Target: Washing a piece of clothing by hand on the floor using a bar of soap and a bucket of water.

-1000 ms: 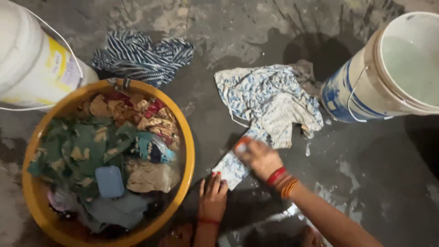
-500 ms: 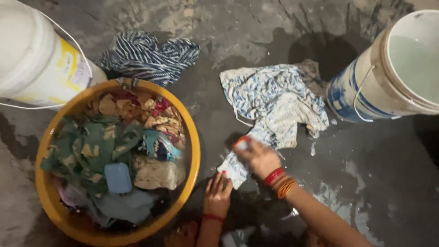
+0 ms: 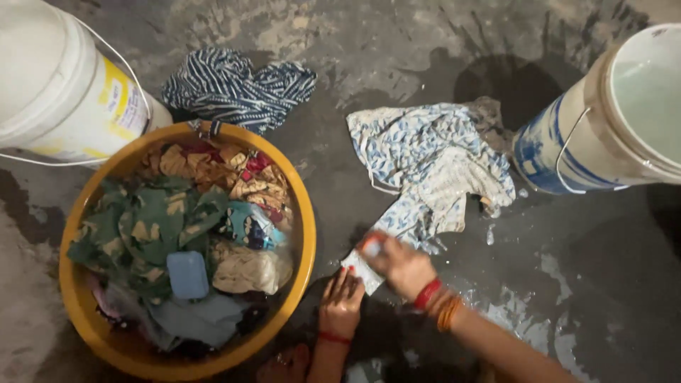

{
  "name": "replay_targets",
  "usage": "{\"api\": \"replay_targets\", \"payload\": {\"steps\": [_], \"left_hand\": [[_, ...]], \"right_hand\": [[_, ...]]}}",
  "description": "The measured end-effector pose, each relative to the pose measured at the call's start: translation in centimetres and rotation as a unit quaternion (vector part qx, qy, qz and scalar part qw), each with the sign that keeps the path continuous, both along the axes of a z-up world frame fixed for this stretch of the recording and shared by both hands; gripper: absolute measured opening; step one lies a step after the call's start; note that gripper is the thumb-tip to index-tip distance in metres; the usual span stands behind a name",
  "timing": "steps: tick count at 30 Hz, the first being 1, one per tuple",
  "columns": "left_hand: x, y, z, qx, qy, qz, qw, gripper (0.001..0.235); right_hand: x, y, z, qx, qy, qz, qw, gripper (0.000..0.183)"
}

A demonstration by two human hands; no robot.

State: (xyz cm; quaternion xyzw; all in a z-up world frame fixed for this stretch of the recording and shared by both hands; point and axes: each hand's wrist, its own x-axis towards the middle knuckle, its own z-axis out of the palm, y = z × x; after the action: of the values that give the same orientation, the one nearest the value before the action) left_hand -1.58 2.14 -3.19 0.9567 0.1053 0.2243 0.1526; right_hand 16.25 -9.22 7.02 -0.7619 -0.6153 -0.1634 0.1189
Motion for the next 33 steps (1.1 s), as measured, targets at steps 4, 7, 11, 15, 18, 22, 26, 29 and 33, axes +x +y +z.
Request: {"api": "replay_targets", "payload": {"steps": [4,7,11,15,18,22,26,29,33], "left_hand": [[0.6,0.1,1.5,0.039,0.044,0.007,0.998,0.024],[0.4,-0.3,1.2,0.036,0.065,0.011,0.997,0.026],[0.9,-0.2,-0.7,0.041,0.036,0.015,0.998,0.026],[0.3,-0.2,-1.0,0.024,0.035,0.009,0.999,0.027],[0.2,-0.3,0.5,0.010,0.067,-0.003,0.998,0.026],[0.9,-0.1,1.8,0.020,0.036,0.007,0.999,0.024],[1.0,-0.5,2.0,0.006,0.044,0.010,0.999,0.024],[0.9,-0.5,1.6,0.023,0.036,0.016,0.999,0.024],[0.5,-0.4,1.0,0.008,0.035,0.012,0.999,0.025]], "right_hand": [[8.3,-0.1,1.5,-0.077,0.048,-0.180,0.979,0.059],[9.2,0.8,1.4,-0.117,0.012,-0.255,0.960,0.068],[3.7,0.0,-6.0,-0.130,0.126,-0.251,0.951,0.050],[-1.1,1.2,1.4,-0.026,0.188,-0.058,0.980,0.054],[2.1,0.3,0.3,-0.065,0.094,-0.075,0.991,0.056],[8.3,0.5,1.5,-0.058,0.033,-0.219,0.973,0.072],[8.9,0.4,1.1,-0.128,-0.004,-0.286,0.950,0.071],[2.5,-1.7,-4.6,-0.052,0.036,-0.193,0.979,0.047],[-0.6,-1.6,2.2,-0.033,0.057,-0.055,0.996,0.061]]}}
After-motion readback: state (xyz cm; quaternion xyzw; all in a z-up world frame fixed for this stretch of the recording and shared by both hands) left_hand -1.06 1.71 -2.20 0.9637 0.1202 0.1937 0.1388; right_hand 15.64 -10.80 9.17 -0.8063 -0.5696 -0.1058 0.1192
